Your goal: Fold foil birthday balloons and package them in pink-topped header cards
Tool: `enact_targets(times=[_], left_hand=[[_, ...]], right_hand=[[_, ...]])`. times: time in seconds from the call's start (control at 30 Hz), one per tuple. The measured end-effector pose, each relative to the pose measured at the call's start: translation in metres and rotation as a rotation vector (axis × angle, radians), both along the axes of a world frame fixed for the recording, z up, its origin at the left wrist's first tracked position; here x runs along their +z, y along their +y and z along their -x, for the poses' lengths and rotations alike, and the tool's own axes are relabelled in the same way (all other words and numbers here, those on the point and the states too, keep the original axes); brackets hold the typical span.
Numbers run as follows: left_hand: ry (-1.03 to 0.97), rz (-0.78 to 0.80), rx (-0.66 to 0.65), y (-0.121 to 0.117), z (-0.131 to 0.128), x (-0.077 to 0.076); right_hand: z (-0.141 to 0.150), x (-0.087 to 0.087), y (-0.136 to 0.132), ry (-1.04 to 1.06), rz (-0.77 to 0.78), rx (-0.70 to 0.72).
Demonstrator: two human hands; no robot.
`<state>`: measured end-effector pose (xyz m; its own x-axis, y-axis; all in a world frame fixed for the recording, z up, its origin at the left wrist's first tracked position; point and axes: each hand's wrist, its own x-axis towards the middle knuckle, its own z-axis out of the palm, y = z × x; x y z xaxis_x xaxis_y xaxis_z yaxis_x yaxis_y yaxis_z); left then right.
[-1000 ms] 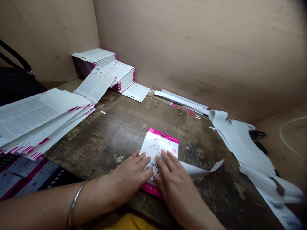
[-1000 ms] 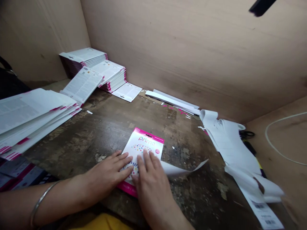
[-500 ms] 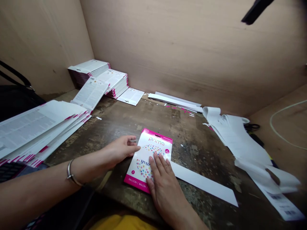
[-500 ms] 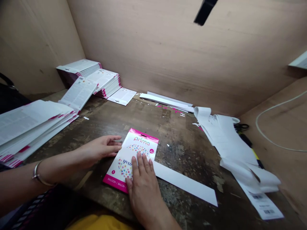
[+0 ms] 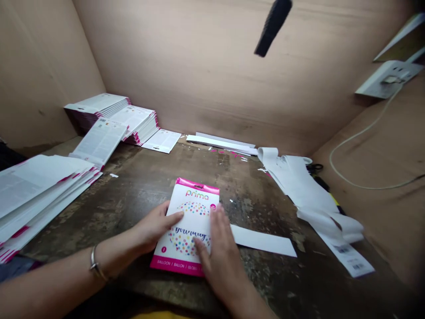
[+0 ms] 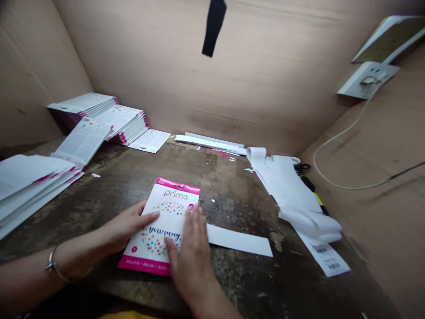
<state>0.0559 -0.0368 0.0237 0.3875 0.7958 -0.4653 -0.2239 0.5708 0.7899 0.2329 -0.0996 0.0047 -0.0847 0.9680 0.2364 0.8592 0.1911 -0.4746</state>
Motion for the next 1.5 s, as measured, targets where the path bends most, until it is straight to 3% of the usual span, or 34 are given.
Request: enact_targets(times=[0.07, 0.17, 0.33, 0.4, 0.5, 0.53, 0.63, 0.7, 0.83, 0.97, 1.1, 1.23, 1.37, 1.5], left_hand=[[-0.12, 0.016, -0.04, -0.006, 0.004, -0.002], [-0.187, 0.002, -0.066, -0.013, 0.006, -0.004], [-0.171, -0.025, 0.014, -0.021, 0.004, -0.004], [-0.163, 0.003, 0.058, -0.023, 0.004, -0.002], [-0.184, 0.07, 0.122, -0.025, 0.003, 0.001], [-0.186, 0.086, 0.144, -0.026, 0.001, 0.002], [-0.158, 0.069, 0.229, -0.03, -0.004, 0.0], [-0.144, 0.018, 0.301, -0.035, -0.008, -0.002], [-0.185, -0.036, 0.367, -0.046, -0.013, -0.003], [-0.234, -0.043, 0.352, -0.052, -0.01, -0.001], [-0.259, -0.033, 0.318, -0.054, -0.005, -0.003], [-0.296, -0.029, 0.282, -0.054, -0.002, -0.009], [-0.339, -0.04, 0.241, -0.054, 0.002, -0.013], [-0.361, -0.053, 0.181, -0.055, 0.003, -0.014]], right_hand=[[-0.006, 0.01, 0.007, 0.199, 0.069, -0.123], [-0.008, 0.026, 0.015, 0.403, 0.191, -0.101], [-0.018, 0.035, 0.022, 0.281, 0.23, -0.07], [-0.03, 0.037, 0.023, 0.137, 0.123, -0.114], [-0.035, 0.041, 0.016, -0.094, -0.274, -0.268], [-0.03, 0.041, 0.01, -0.149, -0.379, -0.241], [-0.001, 0.033, -0.015, -0.28, -0.447, 0.119], [0.02, 0.021, -0.028, -0.346, -0.384, 0.238], [0.035, 0.002, -0.037, -0.386, -0.322, 0.112], [0.031, 0.003, -0.037, -0.317, -0.283, -0.024], [0.028, 0.01, -0.037, -0.025, -0.135, -0.126], [0.019, 0.022, -0.027, 0.594, 0.124, -0.215], [0.006, 0.035, -0.017, 1.316, 0.501, -0.081], [-0.003, 0.04, -0.016, 1.565, 0.783, 0.076]])
